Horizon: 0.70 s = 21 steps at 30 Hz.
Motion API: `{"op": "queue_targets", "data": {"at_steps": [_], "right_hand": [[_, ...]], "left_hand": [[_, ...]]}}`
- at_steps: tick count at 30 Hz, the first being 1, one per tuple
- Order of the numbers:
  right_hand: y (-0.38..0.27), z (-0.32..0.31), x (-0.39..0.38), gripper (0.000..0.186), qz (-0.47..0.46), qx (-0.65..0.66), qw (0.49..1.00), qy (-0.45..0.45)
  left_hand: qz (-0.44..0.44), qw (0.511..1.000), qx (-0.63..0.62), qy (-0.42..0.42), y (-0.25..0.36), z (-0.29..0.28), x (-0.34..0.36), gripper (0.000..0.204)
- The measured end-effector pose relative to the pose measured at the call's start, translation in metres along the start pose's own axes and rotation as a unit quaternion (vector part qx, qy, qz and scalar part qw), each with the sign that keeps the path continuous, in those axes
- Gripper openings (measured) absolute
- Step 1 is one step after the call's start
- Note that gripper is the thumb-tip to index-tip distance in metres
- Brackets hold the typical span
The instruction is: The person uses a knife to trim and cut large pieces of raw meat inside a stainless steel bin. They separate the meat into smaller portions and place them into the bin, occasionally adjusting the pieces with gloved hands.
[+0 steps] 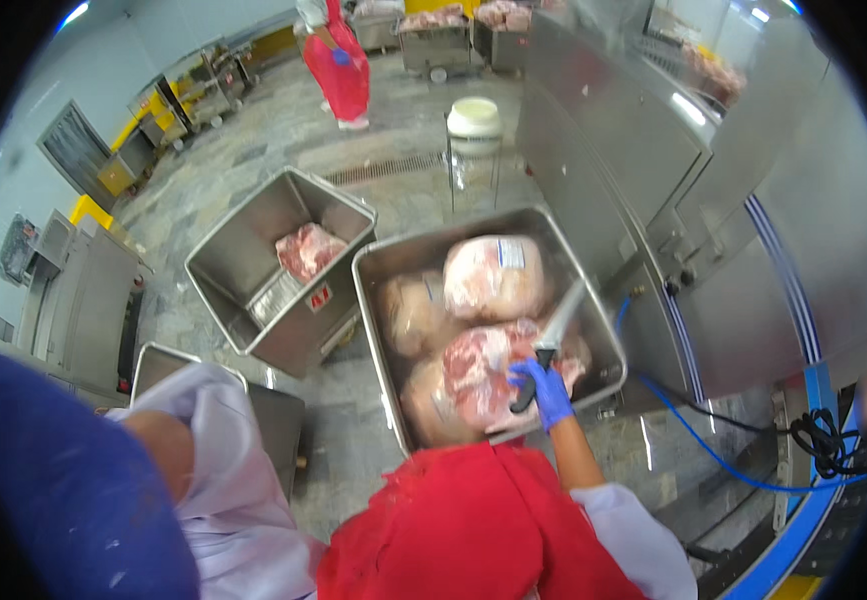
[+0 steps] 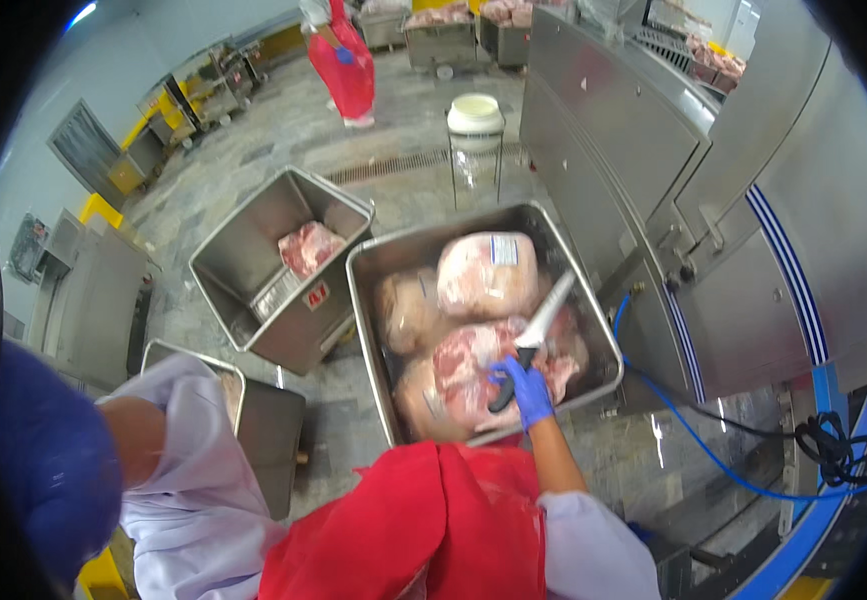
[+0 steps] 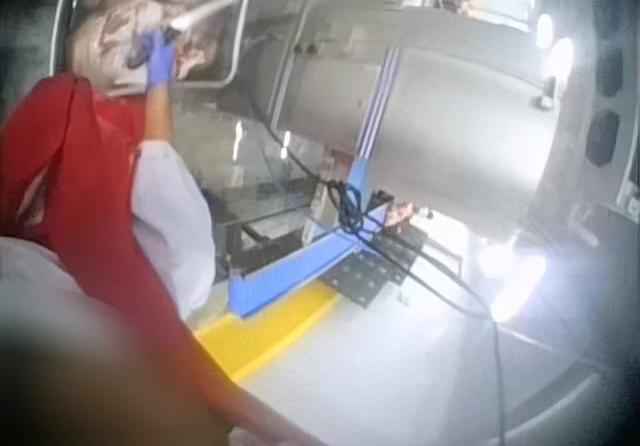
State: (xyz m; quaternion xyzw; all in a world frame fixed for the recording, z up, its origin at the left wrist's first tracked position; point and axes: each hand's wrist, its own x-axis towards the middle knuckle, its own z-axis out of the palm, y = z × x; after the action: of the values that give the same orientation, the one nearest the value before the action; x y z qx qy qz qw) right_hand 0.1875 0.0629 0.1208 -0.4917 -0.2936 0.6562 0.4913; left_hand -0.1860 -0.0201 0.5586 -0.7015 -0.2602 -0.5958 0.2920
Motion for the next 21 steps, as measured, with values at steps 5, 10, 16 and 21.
{"op": "queue_targets", "data": {"at_steps": [5, 10, 16, 21], "right_hand": [[-0.004, -0.116, -0.023, 0.036, -0.013, -0.064, 0.986, 0.155], [-0.029, -0.158, -0.035, 0.038, 0.043, -0.070, 0.984, 0.157], [-0.002, -0.234, -0.063, 0.039, 0.118, -0.005, 0.967, 0.225], [0.001, -0.250, -0.071, 0.037, 0.128, 0.011, 0.966, 0.224]], "left_hand": [[-0.214, 0.935, -0.257, -0.115, 0.003, 0.176, -0.081, 0.045], [-0.497, 0.733, -0.222, -0.408, 0.003, 0.308, -0.317, 0.031], [-0.243, 0.599, -0.156, -0.747, 0.062, 0.422, -0.434, 0.045], [-0.197, 0.581, -0.148, -0.776, 0.096, 0.449, -0.446, 0.064]]}}
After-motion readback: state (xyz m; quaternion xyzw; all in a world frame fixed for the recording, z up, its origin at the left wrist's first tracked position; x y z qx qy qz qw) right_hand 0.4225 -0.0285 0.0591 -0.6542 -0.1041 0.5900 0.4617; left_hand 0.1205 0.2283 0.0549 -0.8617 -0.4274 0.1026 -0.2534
